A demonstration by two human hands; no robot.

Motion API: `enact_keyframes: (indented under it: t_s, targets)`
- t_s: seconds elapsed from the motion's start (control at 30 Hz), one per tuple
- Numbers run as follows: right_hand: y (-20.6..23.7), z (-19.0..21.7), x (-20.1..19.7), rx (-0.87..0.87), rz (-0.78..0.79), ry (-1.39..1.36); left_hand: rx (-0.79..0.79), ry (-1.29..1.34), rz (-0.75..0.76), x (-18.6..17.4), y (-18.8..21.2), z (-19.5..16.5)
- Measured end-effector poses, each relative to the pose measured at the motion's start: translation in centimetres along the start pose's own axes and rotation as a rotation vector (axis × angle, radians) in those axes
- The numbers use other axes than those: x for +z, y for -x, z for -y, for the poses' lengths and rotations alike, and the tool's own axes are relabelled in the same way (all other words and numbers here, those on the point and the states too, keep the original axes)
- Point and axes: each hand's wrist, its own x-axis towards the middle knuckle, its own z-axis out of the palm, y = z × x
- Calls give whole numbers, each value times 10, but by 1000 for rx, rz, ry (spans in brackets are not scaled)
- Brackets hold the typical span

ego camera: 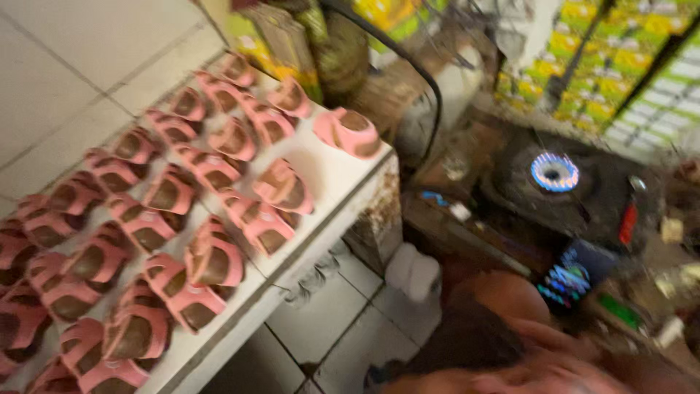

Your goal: The person sits on the floor and heats the upper of a pink children's sandal over a lit gas burner, then presses the white foam sole onto the heated upper by hand. They hold the sandal on their lap and trim the sole edge with a long knife, repeating the heating, pressing and trimming on each sandal.

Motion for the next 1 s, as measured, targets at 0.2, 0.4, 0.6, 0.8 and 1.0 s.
enact_keyframes:
  t_s: [0.2, 0.4, 0.6, 0.8, 1.0]
  targets:
    - [-131, 15, 65, 167, 4, -735, 392, 108, -202, -9, 74, -50]
    - [-266, 39, 127, -176, 55, 14, 660, -36, -356, -9, 123, -93]
    - [-281, 44, 115, -216, -78, -471, 936, -322, -560, 40, 116, -121]
    - [-165, -23, 50, 15, -278, -484, 1105, -1021, -1281, 36, 76, -207]
    - [-102, -46, 23, 660, -551, -1327, 930, -1466, -1774, -19, 37, -247]
